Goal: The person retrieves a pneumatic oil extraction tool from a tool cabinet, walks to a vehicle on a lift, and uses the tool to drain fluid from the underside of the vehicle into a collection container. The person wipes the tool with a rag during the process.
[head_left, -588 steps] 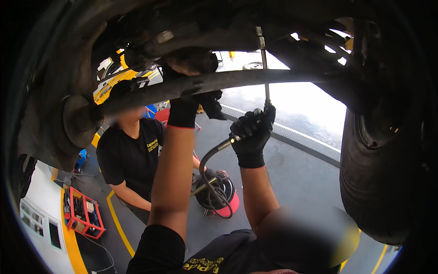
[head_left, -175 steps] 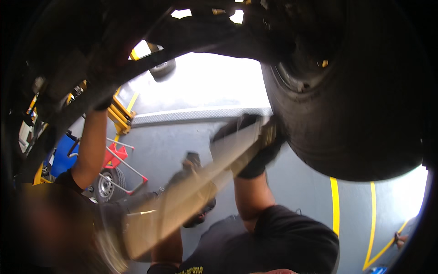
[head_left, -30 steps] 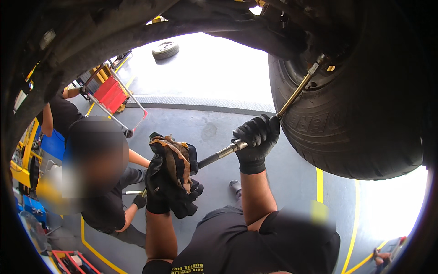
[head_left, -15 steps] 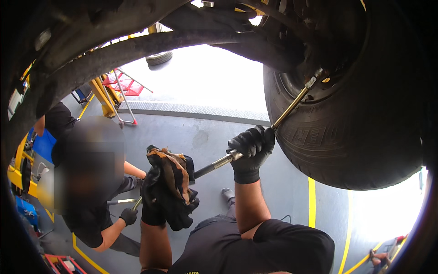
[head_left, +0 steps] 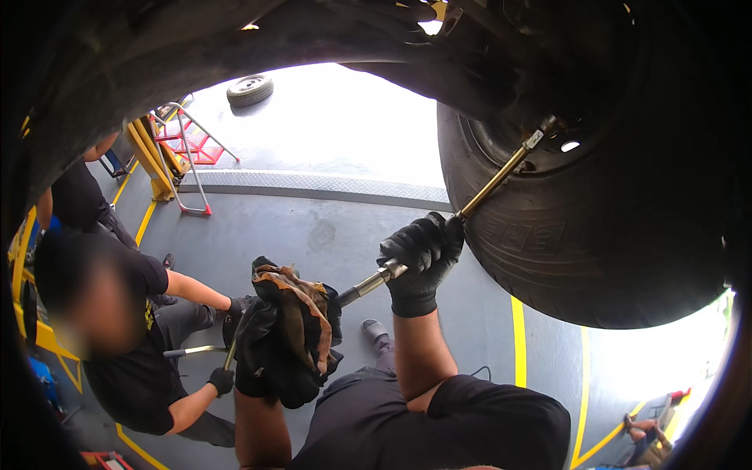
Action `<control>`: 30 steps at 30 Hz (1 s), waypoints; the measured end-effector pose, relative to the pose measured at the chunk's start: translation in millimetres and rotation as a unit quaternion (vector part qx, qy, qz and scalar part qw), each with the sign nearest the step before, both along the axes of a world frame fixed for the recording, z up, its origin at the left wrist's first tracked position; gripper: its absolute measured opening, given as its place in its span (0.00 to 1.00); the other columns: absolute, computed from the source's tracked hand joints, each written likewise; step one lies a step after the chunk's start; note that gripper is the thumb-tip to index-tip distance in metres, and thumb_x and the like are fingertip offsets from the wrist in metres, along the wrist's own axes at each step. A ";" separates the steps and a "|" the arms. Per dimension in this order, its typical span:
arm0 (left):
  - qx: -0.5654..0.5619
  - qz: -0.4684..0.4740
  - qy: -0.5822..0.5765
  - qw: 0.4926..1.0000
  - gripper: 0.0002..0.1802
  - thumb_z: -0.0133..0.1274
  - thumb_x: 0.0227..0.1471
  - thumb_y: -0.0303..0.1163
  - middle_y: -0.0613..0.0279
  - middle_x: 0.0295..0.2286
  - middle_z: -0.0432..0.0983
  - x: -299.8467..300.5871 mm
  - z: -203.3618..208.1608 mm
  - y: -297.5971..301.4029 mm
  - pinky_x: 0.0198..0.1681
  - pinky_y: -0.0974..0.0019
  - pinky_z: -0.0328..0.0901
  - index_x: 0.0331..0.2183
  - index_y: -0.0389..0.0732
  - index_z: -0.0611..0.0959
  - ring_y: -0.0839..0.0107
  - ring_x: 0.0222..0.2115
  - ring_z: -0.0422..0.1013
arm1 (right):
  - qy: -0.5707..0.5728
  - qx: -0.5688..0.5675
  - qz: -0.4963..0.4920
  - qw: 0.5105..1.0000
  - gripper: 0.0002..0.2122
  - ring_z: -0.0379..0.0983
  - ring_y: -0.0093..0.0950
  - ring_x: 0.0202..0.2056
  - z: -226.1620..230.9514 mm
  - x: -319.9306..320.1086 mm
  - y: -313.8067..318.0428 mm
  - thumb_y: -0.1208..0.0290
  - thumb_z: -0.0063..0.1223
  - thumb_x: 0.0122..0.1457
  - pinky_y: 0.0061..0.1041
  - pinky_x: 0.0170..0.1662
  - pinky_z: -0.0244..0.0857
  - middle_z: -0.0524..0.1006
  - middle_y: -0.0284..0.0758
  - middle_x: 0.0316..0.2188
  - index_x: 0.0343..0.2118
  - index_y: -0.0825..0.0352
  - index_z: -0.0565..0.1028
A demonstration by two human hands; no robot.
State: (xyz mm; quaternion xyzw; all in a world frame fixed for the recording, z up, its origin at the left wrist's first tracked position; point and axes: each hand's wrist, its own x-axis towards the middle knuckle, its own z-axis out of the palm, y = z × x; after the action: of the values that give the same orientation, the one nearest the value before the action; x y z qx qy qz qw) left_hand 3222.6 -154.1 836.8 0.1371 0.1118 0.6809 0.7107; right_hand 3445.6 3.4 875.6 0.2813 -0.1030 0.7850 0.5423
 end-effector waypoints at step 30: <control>0.058 -0.058 -0.041 0.996 0.23 0.49 0.63 0.37 0.52 0.46 0.77 34.3 62.0 0.7 0.55 0.54 0.70 0.56 0.37 0.74 0.59 0.50 0.75 | -0.004 -0.012 -0.005 1.000 0.20 0.52 0.15 0.11 4.7 2.0 -0.9 0.54 0.41 0.71 0.20 0.22 0.55 0.57 0.19 0.11 0.20 0.55 0.65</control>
State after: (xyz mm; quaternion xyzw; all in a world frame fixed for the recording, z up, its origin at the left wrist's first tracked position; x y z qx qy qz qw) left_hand 3256.9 -153.4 898.8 0.1562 0.0348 0.6486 0.7441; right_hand 3447.5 2.5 880.3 0.2714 -0.0973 0.7843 0.5493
